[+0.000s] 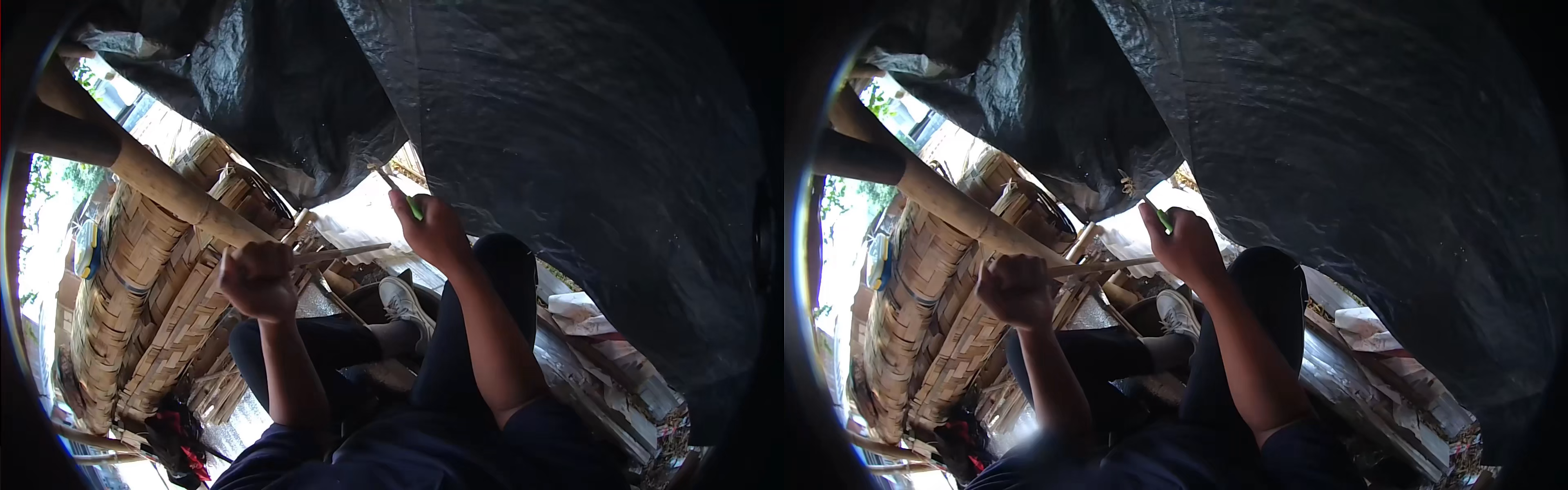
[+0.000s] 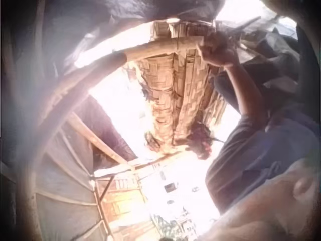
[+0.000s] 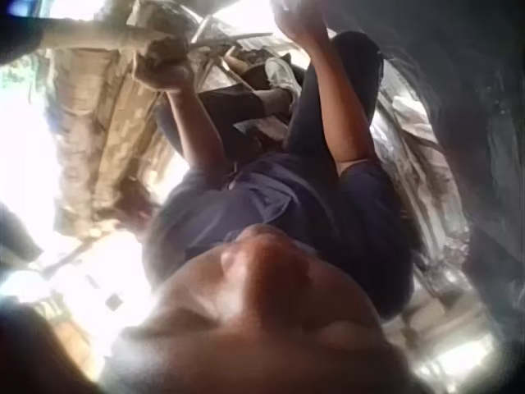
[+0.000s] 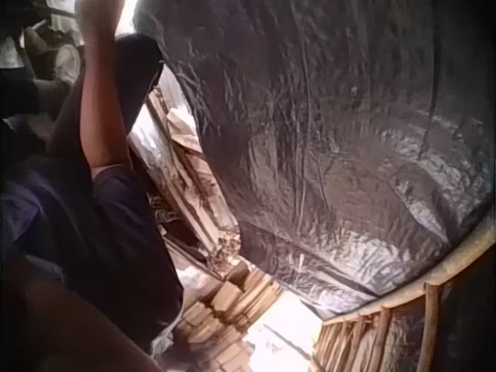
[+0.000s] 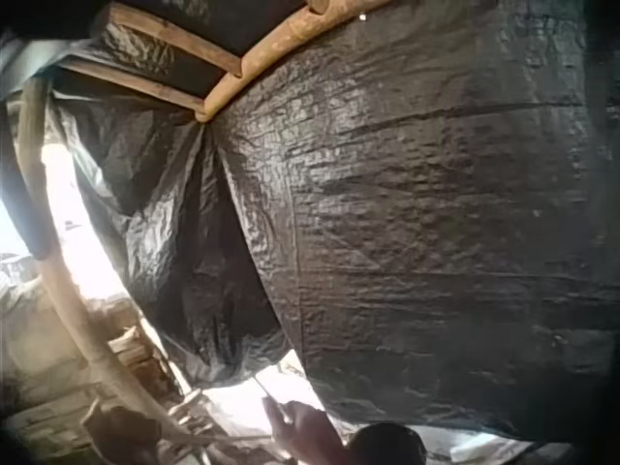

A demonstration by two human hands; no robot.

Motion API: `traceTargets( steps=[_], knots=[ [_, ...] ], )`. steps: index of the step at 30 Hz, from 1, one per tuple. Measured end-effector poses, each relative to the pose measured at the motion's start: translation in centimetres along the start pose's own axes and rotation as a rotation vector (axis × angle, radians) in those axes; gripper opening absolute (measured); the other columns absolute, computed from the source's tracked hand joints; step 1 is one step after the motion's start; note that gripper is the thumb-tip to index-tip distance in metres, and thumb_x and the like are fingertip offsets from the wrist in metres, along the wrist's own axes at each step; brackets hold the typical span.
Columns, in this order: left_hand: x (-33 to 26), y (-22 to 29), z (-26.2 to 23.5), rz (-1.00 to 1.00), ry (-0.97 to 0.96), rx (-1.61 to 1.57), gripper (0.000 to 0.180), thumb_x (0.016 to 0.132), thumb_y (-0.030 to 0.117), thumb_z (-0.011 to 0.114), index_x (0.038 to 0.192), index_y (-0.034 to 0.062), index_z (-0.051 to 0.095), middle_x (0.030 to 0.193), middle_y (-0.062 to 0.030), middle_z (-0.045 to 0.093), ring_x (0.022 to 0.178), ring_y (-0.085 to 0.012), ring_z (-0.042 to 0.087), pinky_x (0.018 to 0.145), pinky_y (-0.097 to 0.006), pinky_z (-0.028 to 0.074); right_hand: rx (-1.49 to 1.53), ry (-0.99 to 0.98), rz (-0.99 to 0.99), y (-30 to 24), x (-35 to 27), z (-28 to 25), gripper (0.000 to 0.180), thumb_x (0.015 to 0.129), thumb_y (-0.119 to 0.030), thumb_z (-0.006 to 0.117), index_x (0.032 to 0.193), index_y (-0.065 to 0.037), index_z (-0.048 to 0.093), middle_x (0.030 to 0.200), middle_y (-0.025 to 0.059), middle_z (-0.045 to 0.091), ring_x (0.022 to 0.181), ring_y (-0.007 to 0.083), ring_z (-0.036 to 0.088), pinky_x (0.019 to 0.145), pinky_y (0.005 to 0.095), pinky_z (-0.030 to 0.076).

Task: Shaving or carving a thin wooden stick using a small utility knife.

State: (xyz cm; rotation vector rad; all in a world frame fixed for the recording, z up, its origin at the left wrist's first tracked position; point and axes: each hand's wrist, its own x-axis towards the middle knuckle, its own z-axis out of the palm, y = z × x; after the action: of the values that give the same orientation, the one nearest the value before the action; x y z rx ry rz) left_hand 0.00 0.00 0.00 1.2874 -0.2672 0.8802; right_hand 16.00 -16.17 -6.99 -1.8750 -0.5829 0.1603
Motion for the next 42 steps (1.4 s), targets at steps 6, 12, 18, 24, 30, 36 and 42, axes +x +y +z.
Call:
traceTargets(
  steps=[6, 12, 18, 24, 30, 36, 42],
  knots=[
    [-0.3, 6.7, -0.4, 0.115, 0.225, -0.308, 0.045, 0.092, 0.041, 0.031, 0.057, 0.016, 0.02, 0.049, 0.0028, 0.013, 0.045, -0.0116, 0.009, 0.046, -0.03, 0.015, 0.013, -0.284, -0.43, -0.4, -1.9, 5.0, 0.057, 0.075, -0.038, 0.073, 0.119, -0.006, 0.056, 0.091, 0.0171, 0.066, 0.085, 0.0323, 0.064, 0.076, 0.0384, 0.049],
    [1.1, 5.3, -0.7, 0.287, 0.529, -0.216, 0.045, 0.093, 0.05, 0.031, 0.098, 0.0093, 0.05, 0.091, -0.01, 0.049, 0.08, -0.0203, 0.049, 0.076, -0.036, 0.039, -0.081, -0.283, -0.339, -0.3, -2.5, 8.4, 0.03, 0.08, -0.032, 0.07, 0.087, -0.003, 0.066, 0.065, 0.0129, 0.063, 0.059, 0.0259, 0.061, 0.058, 0.0364, 0.046],
    [-1.8, -4.9, -11.6, -0.286, 0.009, 0.223, 0.058, 0.095, 0.05, 0.035, 0.135, 0.0078, 0.027, 0.128, -0.0158, 0.041, 0.121, -0.0286, 0.044, 0.099, -0.043, 0.034, 0.154, -0.255, 0.008, -0.4, -2.0, 11.3, 0.036, 0.083, -0.035, 0.068, 0.078, 0.001, 0.064, 0.056, 0.0055, 0.056, 0.054, 0.0086, 0.048, 0.051, 0.0319, 0.039],
    [-6.7, -7.9, -10.8, -0.71, -0.297, 0.123, 0.05, 0.099, 0.033, 0.038, 0.136, 0.0037, 0.022, 0.108, -0.0127, 0.049, 0.094, -0.0187, 0.053, 0.083, -0.033, 0.044, 0.266, -0.234, 0.116, -2.6, -2.2, 13.1, 0.032, 0.085, -0.034, 0.066, 0.078, -0.003, 0.064, 0.055, -0.0036, 0.054, 0.047, 0.0031, 0.041, 0.041, 0.0236, 0.031],
    [-9.5, -10.2, -13.0, -0.705, -0.129, -0.168, 0.033, 0.099, 0.03, 0.038, 0.124, 0.007, 0.038, 0.076, 0.002, 0.042, 0.056, -0.0058, 0.039, 0.049, -0.021, 0.035, 0.239, -0.428, 0.091, -5.1, -2.7, 15.8, 0.028, 0.084, -0.021, 0.068, 0.097, 0.002, 0.058, 0.076, 0.0036, 0.062, 0.067, 0.011, 0.058, 0.059, 0.0277, 0.047],
    [-8.0, -7.3, -15.1, -0.801, -0.027, -0.362, 0.032, 0.099, 0.033, 0.037, 0.124, 0.0132, 0.04, 0.071, 0.0032, 0.04, 0.051, -0.0046, 0.034, 0.044, -0.02, 0.031, -0.246, -0.209, 0.146, -6.3, -2.5, 13.8, 0.032, 0.08, -0.031, 0.07, 0.081, 0.001, 0.066, 0.067, 0.0102, 0.065, 0.064, 0.0118, 0.059, 0.06, 0.031, 0.046],
    [-7.9, -7.0, -16.9, -0.834, 0.051, -0.466, 0.036, 0.1, 0.034, 0.034, 0.132, 0.0178, 0.034, 0.077, 0.0011, 0.042, 0.049, -0.0056, 0.034, 0.044, -0.02, 0.033, -0.366, -0.112, 0.201, -10.5, -4.5, 11.9, 0.038, 0.081, -0.036, 0.067, 0.08, 0.002, 0.066, 0.062, 0.0102, 0.062, 0.061, 0.0101, 0.056, 0.058, 0.0326, 0.045]
  ],
)
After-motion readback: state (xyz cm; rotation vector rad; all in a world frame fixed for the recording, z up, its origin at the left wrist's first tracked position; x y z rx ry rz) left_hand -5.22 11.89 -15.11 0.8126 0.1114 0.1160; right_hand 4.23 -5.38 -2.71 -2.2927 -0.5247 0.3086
